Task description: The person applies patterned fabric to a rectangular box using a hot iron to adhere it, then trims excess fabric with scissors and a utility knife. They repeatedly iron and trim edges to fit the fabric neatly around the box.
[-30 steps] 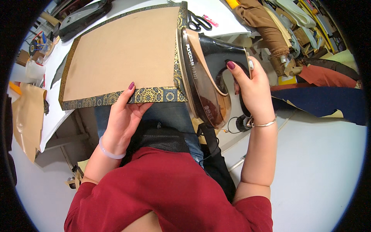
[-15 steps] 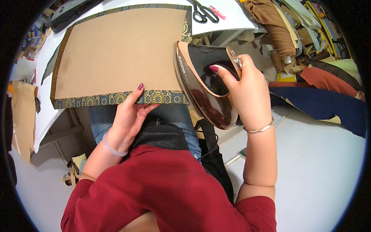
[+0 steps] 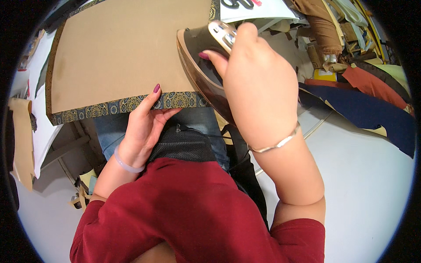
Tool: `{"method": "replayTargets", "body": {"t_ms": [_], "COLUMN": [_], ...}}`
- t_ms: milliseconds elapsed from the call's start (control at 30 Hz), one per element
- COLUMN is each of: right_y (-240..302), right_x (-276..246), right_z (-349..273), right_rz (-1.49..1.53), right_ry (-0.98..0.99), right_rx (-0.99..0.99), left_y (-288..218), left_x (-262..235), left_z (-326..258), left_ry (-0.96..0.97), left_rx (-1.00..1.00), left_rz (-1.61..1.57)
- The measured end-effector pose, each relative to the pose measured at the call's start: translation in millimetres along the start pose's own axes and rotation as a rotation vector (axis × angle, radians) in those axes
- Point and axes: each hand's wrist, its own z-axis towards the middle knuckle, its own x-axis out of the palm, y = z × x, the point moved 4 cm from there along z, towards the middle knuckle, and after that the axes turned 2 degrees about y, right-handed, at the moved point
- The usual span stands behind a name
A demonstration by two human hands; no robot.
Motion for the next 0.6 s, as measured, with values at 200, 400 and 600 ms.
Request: {"method": "replayTargets", "body": {"t_ms": [200, 400, 600], "right_y": [12.1, -28.8, -109.4], "right_x": [-3.4, -20.7, -33.3], "right_z": [27.0, 33.2, -12.8], "right_rz": [0.059, 0.368, 0.774], "right_ry": [-0.031, -0.022, -0.305], "right_rx": [-0.135, 0.154, 0.531], "left_y": [-3.7, -19.3, -40.4], "left_x": [0.1, -10.0, -41.3], "left_z": [-2.9, -19.5, -43.8], "left_ry": [0.011, 0.028, -0.039], "left_rx": [0.020, 0.045, 0.016], "left_rz": [0.062, 0.188, 0.244]}}
